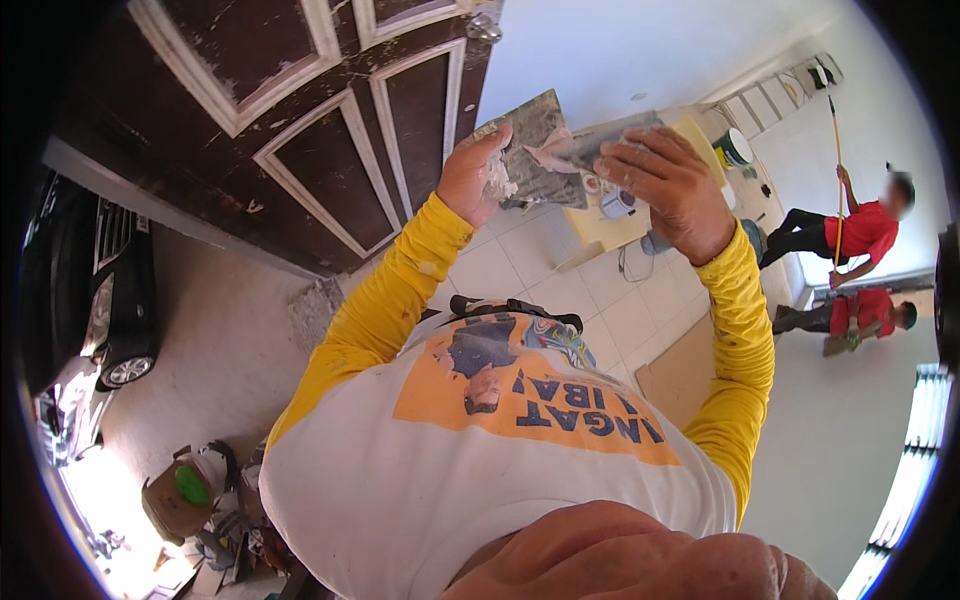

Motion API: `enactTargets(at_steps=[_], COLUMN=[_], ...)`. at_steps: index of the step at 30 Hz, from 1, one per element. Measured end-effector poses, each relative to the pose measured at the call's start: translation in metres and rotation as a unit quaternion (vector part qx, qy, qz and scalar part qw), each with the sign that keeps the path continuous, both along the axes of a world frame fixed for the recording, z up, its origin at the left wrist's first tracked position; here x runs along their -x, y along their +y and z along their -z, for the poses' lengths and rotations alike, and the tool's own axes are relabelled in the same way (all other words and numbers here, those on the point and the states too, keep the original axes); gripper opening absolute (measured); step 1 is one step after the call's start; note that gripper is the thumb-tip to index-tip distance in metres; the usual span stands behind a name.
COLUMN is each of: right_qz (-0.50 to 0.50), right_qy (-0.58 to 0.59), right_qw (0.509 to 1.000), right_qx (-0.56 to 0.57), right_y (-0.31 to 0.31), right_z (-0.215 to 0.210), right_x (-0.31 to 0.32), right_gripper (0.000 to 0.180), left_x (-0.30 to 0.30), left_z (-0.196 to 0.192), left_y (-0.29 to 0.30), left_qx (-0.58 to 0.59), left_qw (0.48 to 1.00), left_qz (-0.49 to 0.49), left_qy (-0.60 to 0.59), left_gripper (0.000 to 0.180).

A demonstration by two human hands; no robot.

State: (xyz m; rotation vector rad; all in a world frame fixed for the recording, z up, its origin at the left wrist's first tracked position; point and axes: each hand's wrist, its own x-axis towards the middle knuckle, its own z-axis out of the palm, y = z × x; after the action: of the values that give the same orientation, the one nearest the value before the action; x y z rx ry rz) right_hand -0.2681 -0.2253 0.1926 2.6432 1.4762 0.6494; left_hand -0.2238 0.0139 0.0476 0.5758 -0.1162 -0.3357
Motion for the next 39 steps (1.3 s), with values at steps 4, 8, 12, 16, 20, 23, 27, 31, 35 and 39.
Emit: enactTargets(at_steps=[4,8,12,16,20,23,27,31,35,39], right_qz=[-0.014,-0.028,-0.021,-0.028,-0.033,0.002,0.035,0.057,0.020,0.059], right_qy=[0.028,0.075,0.088,0.222,0.434,0.552,0.633,0.674,0.708,0.661], right_qw=[0.998,0.986,0.991,0.948,0.485,0.251,0.088,0.081,0.069,0.028], right_qx=[-0.062,-0.148,-0.103,-0.225,-0.758,-0.795,-0.769,-0.732,-0.702,-0.748], right_y=[0.054,0.094,0.109,0.078,0.133,0.186,0.236,0.266,0.271,0.286], right_z=[0.001,0.037,0.081,0.117,0.094,0.090,0.103,0.089,0.090,0.086], right_x=[-0.022,-0.041,-0.062,-0.082,-0.073,-0.052,-0.043,-0.046,-0.054,-0.053], right_gripper=[0.065,0.072,0.067,0.043,0.030,0.027,0.019,0.016,0.013,0.015], left_x=[-0.026,-0.020,-0.023,-0.047,-0.066,-0.077,-0.075,-0.069,-0.067,-0.049], left_z=[0.042,0.004,-0.014,-0.019,-0.023,-0.005,0.000,-0.012,-0.013,-0.013], left_y=[0.044,0.090,0.136,0.181,0.203,0.207,0.217,0.231,0.239,0.261], left_qx=[-0.024,0.086,0.096,0.168,0.183,-0.031,-0.215,-0.270,-0.250,-0.313], left_qw=[0.998,0.995,0.994,0.984,0.980,0.959,0.831,0.712,0.649,0.650], left_qz=[-0.048,0.025,-0.027,-0.022,-0.025,-0.211,-0.351,-0.303,-0.269,-0.205], left_qy=[-0.037,0.035,0.046,-0.049,-0.072,-0.188,-0.374,-0.573,-0.666,-0.662], left_gripper=[0.031,0.034,0.035,0.041,0.051,0.054,0.061,0.054,0.050,0.045])
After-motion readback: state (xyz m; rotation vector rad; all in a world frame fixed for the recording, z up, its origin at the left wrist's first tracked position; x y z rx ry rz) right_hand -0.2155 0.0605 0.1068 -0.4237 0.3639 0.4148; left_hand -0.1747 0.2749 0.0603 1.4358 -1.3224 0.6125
